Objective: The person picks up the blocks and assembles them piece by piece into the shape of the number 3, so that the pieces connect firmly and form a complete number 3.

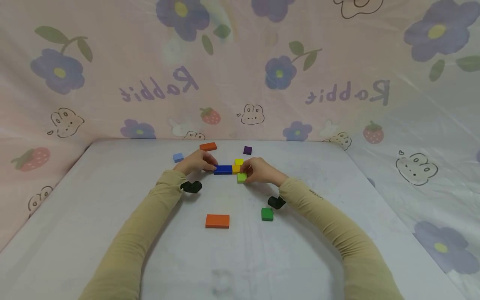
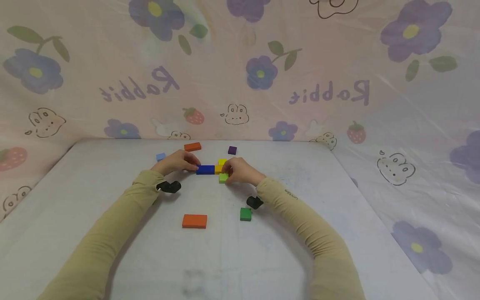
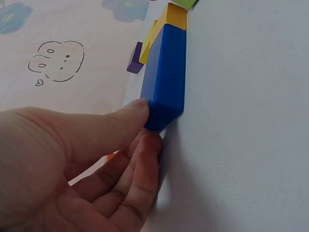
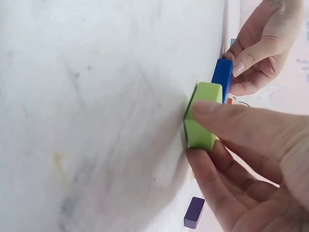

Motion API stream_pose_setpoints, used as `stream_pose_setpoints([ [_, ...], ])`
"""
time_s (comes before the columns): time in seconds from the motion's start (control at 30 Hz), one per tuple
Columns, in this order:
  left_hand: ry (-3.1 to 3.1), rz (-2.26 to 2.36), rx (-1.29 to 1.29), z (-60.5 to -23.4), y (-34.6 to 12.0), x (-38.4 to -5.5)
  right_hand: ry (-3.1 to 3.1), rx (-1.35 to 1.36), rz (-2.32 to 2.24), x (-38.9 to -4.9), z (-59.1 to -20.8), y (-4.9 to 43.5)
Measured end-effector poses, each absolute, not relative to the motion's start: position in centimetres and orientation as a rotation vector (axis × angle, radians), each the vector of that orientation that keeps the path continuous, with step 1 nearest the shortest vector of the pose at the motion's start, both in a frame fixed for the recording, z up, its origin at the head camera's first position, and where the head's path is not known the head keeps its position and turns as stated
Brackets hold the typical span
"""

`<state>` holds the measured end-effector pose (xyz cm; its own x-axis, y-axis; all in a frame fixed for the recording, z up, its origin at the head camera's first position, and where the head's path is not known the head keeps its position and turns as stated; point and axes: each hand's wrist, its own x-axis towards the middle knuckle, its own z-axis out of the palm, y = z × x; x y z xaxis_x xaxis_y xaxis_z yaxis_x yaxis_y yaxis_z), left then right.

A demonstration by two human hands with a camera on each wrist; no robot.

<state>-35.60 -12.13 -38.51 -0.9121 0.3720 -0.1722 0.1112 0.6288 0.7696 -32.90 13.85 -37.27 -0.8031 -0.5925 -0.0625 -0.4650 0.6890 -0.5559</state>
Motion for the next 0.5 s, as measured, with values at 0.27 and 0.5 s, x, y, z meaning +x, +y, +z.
stream_pose_setpoints([
  [0.27,2.550,1.155,0.421,-38.42,-12.19,-35.25,2.683,-0.828,-0.786,-32.92,-37.29,13.70],
  [0.5,2.538,1.174,0.411,-38.48,-12.27,-35.24,2.688,-0.838,-0.791,-33.08,-37.43,13.69],
])
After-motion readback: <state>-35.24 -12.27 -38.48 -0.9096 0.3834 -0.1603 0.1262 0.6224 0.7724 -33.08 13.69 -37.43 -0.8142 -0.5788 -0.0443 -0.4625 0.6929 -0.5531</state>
